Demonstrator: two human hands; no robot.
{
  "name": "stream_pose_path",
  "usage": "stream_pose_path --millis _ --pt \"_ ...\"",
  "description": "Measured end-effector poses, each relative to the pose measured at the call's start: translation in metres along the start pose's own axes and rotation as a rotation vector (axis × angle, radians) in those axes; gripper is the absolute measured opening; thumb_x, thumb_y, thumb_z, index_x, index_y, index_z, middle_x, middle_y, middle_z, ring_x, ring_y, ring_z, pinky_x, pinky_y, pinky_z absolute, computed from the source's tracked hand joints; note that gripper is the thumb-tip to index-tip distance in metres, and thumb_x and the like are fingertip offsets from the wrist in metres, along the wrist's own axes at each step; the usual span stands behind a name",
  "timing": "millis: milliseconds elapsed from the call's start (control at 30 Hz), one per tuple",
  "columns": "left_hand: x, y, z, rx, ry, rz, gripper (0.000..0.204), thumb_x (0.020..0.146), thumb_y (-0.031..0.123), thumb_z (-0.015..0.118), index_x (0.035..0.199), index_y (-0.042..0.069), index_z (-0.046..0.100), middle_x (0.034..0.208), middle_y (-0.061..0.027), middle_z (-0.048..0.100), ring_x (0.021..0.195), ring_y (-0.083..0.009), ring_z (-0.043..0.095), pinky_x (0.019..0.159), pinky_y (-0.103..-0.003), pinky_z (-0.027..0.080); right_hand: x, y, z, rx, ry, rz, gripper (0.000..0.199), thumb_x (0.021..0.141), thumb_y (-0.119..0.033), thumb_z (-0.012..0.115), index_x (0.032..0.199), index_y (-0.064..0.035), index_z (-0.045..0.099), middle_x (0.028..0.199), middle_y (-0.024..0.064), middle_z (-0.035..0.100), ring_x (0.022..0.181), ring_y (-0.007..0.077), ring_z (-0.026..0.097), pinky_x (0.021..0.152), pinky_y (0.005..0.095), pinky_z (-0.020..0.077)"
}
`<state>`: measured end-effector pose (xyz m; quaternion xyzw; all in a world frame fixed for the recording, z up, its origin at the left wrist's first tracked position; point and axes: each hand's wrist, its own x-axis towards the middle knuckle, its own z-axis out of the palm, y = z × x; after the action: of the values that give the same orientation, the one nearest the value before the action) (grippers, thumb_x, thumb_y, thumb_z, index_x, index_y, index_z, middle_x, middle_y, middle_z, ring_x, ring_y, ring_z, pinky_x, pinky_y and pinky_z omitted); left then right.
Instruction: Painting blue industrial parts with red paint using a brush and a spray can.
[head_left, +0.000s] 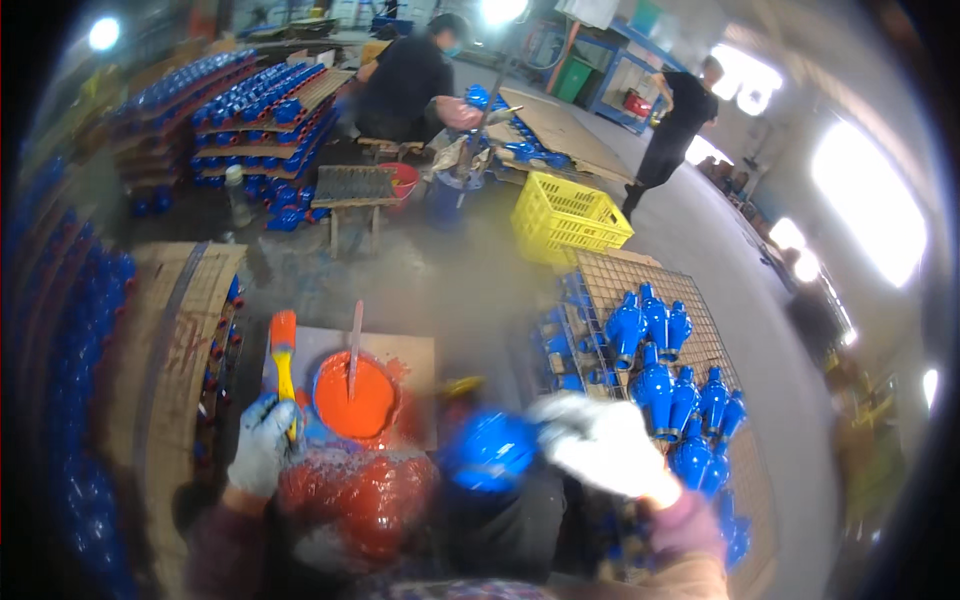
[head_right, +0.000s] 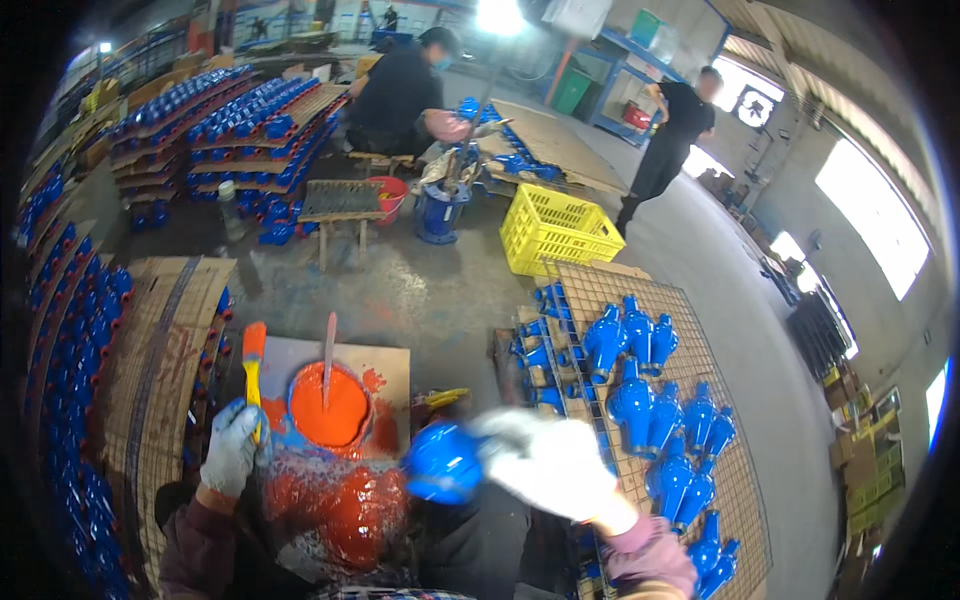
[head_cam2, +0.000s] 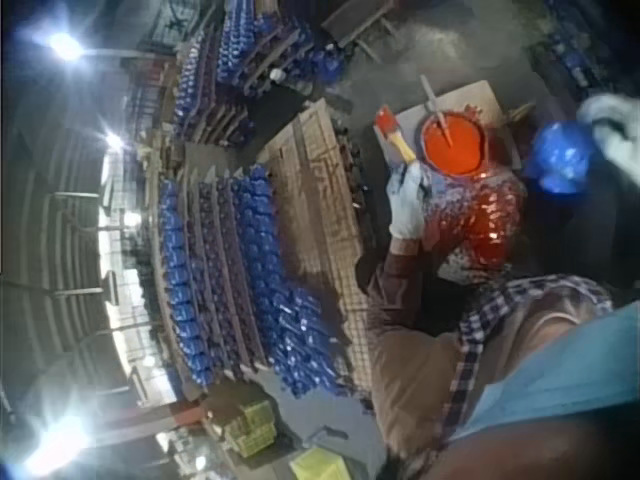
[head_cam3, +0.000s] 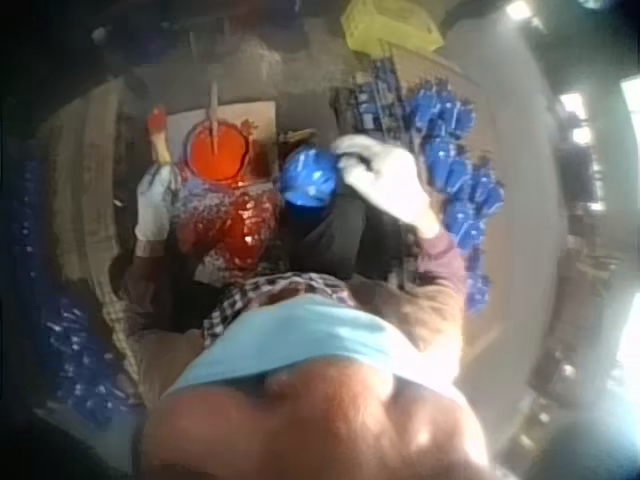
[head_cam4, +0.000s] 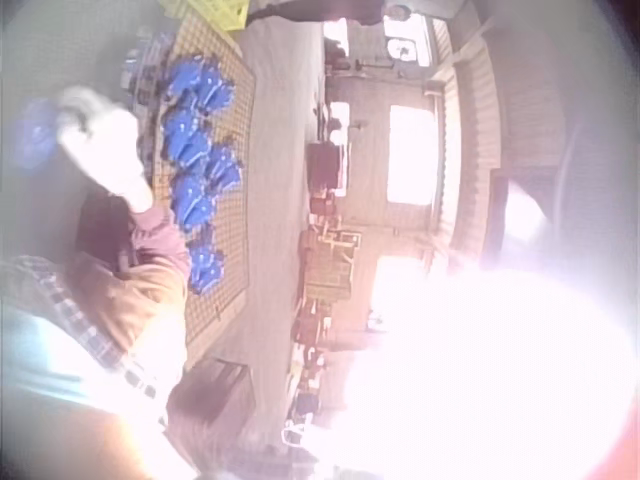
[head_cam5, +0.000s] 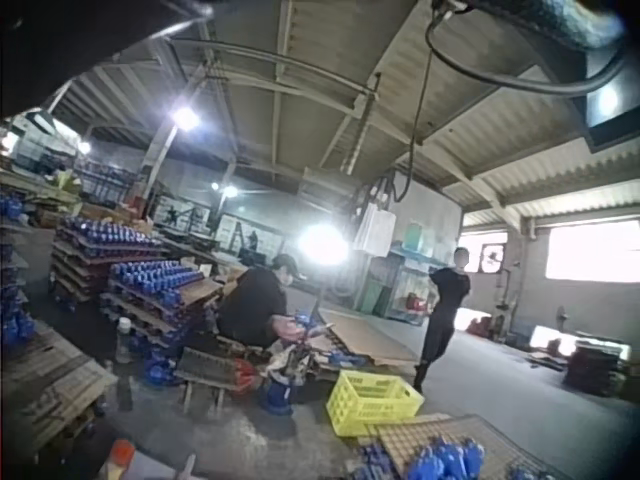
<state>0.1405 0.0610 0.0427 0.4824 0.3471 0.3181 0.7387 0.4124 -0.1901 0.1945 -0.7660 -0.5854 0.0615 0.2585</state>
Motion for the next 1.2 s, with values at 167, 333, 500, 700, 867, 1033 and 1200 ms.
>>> stream_pose_path --millis 167,333,500,700,867,1033,1200 --pt "0.015 -0.004 0.010 0.030 -0.149 -0.111 0.015 0.096 0.016 0.053 0.086 0.006 0.056 0.067 -0.0031 0.055 0.052 -0.0133 0.053 0.045 -0.026 0.042 0.009 -0.014 0.097 0.096 -0.236 -0.236 0.029 0.088 -0.033 0.059 0.113 -0.0196 0.064 0.079 0.0112 0.063 0.064 0.0299 0.065 0.058 0.0391 0.0526" --pt "0.044 -0.037 0.013 0.073 -0.242 -0.163 0.015 0.097 0.018 0.053 0.089 0.007 0.056 0.070 -0.0031 0.056 0.053 -0.0134 0.055 0.047 -0.026 0.043 0.007 -0.017 0.144 0.127 -0.333 -0.504 0.032 0.091 -0.033 0.054 0.116 -0.0138 0.059 0.080 0.0105 0.059 0.064 0.0287 0.060 0.054 0.0400 0.0486" --pt "0.053 -0.041 0.027 0.047 -0.394 -0.209 0.013 0.098 0.018 0.052 0.091 0.007 0.056 0.071 -0.0033 0.056 0.053 -0.0142 0.055 0.046 -0.027 0.044 -0.012 -0.025 0.157 -0.036 -0.472 -0.443 0.031 0.094 -0.033 0.052 0.117 -0.0136 0.058 0.079 0.0066 0.058 0.063 0.0229 0.059 0.054 0.0358 0.0467" --pt "0.030 -0.056 0.033 -0.009 -0.467 -0.179 0.014 0.098 0.018 0.054 0.091 0.006 0.057 0.071 -0.0054 0.059 0.054 -0.0163 0.057 0.046 -0.029 0.044 -0.046 -0.045 0.148 0.078 -0.251 -0.366 0.034 0.091 -0.037 0.053 0.116 -0.0165 0.059 0.070 0.0101 0.055 0.056 0.0290 0.058 0.045 0.0413 0.0440" --pt "-0.021 -0.058 0.024 0.026 -0.493 -0.133 0.018 0.099 0.020 0.053 0.094 0.003 0.057 0.073 -0.0068 0.059 0.056 -0.0175 0.059 0.050 -0.030 0.049 -0.072 -0.066 0.139 0.130 -0.295 -0.448 0.037 0.093 -0.038 0.051 0.123 -0.0172 0.059 0.074 0.0100 0.057 0.059 0.0283 0.060 0.052 0.0401 0.0476" --pt "-0.080 -0.096 0.012 0.211 -0.424 -0.102 0.024 0.098 0.026 0.056 0.104 0.003 0.060 0.083 -0.0043 0.063 0.067 -0.0146 0.063 0.062 -0.029 0.054 -0.090 -0.096 0.116 0.190 -0.449 -0.348 0.038 0.093 -0.042 0.052 0.122 -0.0189 0.060 0.090 0.0115 0.066 0.072 0.0298 0.066 0.064 0.0401 0.0529" --pt "-0.129 -0.121 0.003 0.231 -0.403 -0.119 0.034 0.096 0.038 0.060 0.100 0.004 0.066 0.086 0.0000 0.062 0.081 -0.0090 0.054 0.074 -0.026 0.045 -0.100 -0.135 0.126 0.225 -0.464 -0.422 0.028 0.087 -0.030 0.065 0.104 -0.0091 0.069 0.084 0.0181 0.068 0.073 0.0388 0.066 0.066 0.0422 0.0537"
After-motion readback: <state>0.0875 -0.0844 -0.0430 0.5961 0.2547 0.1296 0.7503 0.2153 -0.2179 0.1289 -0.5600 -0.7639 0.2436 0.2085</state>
